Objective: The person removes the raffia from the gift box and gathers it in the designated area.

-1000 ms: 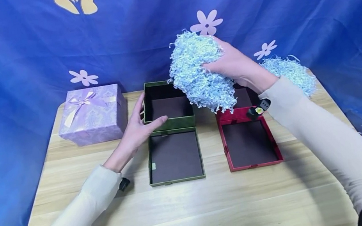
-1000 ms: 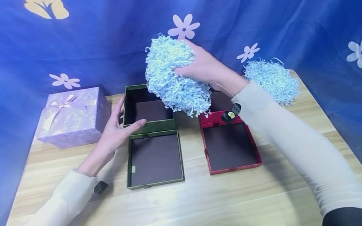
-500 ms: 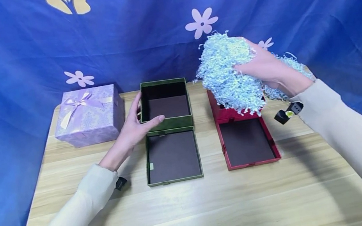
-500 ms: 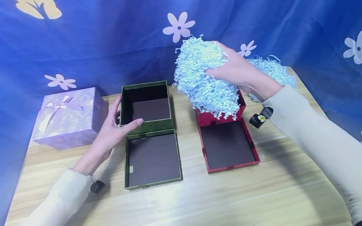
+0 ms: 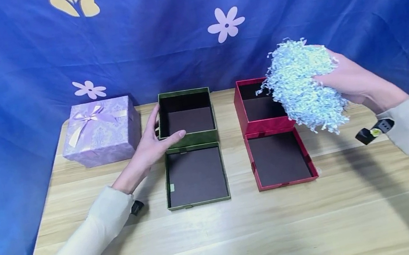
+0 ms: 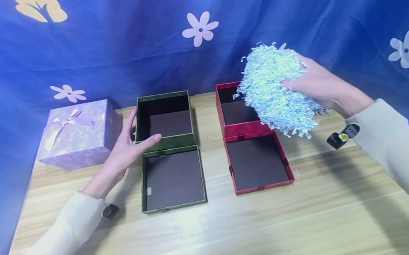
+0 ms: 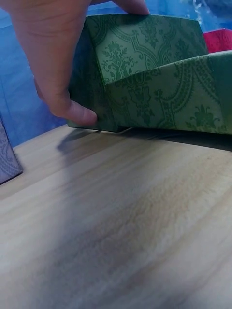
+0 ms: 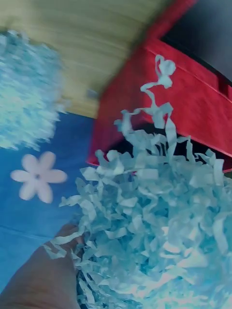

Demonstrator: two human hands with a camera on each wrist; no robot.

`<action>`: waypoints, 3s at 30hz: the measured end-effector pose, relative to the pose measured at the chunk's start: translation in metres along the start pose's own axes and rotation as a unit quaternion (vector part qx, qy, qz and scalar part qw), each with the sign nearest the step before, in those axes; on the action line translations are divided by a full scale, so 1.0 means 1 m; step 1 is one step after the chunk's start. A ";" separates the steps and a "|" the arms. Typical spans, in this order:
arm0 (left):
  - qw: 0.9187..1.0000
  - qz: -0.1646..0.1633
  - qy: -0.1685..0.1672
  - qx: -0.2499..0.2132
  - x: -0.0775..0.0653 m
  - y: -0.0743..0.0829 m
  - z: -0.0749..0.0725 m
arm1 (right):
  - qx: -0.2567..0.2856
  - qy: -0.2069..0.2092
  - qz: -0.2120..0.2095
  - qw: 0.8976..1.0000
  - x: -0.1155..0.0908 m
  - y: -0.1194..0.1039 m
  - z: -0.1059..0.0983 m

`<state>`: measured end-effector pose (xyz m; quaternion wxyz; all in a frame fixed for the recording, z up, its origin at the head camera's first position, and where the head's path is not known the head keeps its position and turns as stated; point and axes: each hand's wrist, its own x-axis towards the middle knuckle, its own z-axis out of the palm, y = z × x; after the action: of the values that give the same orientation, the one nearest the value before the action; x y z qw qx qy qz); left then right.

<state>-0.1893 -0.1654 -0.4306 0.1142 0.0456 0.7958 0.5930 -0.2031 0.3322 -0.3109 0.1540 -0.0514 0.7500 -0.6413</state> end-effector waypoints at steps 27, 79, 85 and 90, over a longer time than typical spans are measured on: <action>1.000 -0.008 0.003 0.009 -0.001 0.000 -0.001 | -0.250 -0.005 -0.021 0.968 -0.058 0.097 -0.127; 0.999 0.026 0.012 0.027 -0.013 0.015 -0.012 | -0.421 0.047 -0.010 0.906 -0.073 0.121 -0.087; 0.998 0.042 0.014 0.042 -0.017 0.020 -0.017 | -0.393 0.098 -0.020 0.914 -0.080 0.114 -0.072; 0.998 0.056 0.009 0.029 -0.022 0.029 -0.027 | -0.377 0.130 -0.013 0.917 -0.082 0.107 -0.058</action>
<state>-0.1766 -0.1863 -0.3932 0.0719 0.0878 0.8099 0.5754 -0.1296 0.4282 -0.3943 0.0156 -0.0316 0.9486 -0.3145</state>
